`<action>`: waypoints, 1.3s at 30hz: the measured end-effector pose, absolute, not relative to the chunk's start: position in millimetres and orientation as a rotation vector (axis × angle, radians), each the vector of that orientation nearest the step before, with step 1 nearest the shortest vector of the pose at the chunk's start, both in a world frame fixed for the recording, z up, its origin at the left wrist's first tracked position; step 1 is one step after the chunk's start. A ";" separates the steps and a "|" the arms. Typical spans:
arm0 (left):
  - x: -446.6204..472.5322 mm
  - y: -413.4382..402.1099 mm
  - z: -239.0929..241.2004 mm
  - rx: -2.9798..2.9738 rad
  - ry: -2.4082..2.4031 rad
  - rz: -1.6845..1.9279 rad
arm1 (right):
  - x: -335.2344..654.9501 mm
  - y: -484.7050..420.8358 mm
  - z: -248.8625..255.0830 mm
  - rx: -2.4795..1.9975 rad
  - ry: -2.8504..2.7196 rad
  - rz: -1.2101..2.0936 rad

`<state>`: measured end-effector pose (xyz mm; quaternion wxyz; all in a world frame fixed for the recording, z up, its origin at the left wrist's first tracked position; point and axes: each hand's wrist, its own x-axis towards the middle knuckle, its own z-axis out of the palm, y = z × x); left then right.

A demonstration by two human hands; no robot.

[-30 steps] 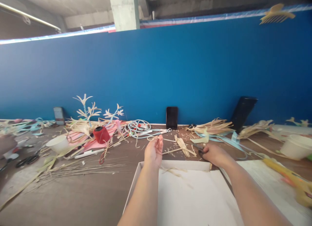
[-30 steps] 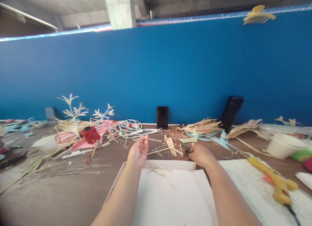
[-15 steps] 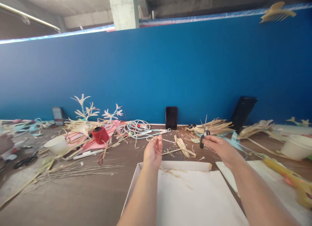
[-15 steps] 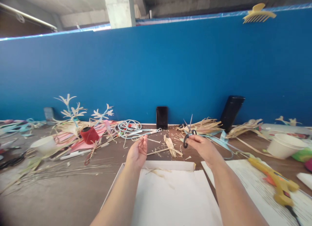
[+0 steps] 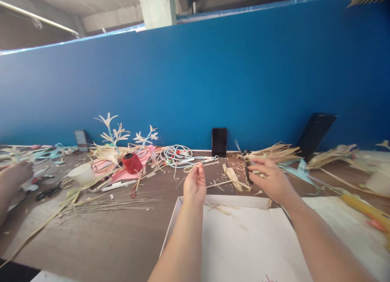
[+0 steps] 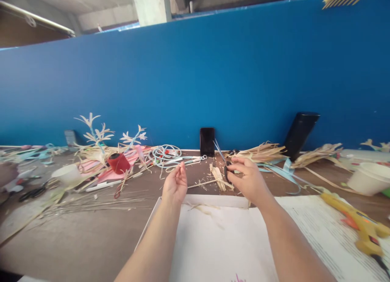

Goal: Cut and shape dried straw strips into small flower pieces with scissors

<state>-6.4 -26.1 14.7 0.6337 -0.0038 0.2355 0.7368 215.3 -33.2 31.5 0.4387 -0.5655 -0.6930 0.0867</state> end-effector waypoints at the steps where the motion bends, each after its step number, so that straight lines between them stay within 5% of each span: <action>1: -6.6 -25.8 14.4 -0.014 0.536 1.688 | 214.1 -33.4 30.0 -1.393 -1.728 0.320; 16: -7.0 -27.5 20.1 0.020 0.452 1.730 | 175.7 -53.3 35.9 -1.208 -1.631 1.253; 33: -5.9 -25.0 14.6 -0.010 0.387 1.707 | 173.8 -42.7 10.6 -1.345 -1.666 1.188; 39: -5.9 -24.7 14.4 -0.001 0.388 1.697 | 172.5 -50.1 14.9 -1.353 -1.830 0.906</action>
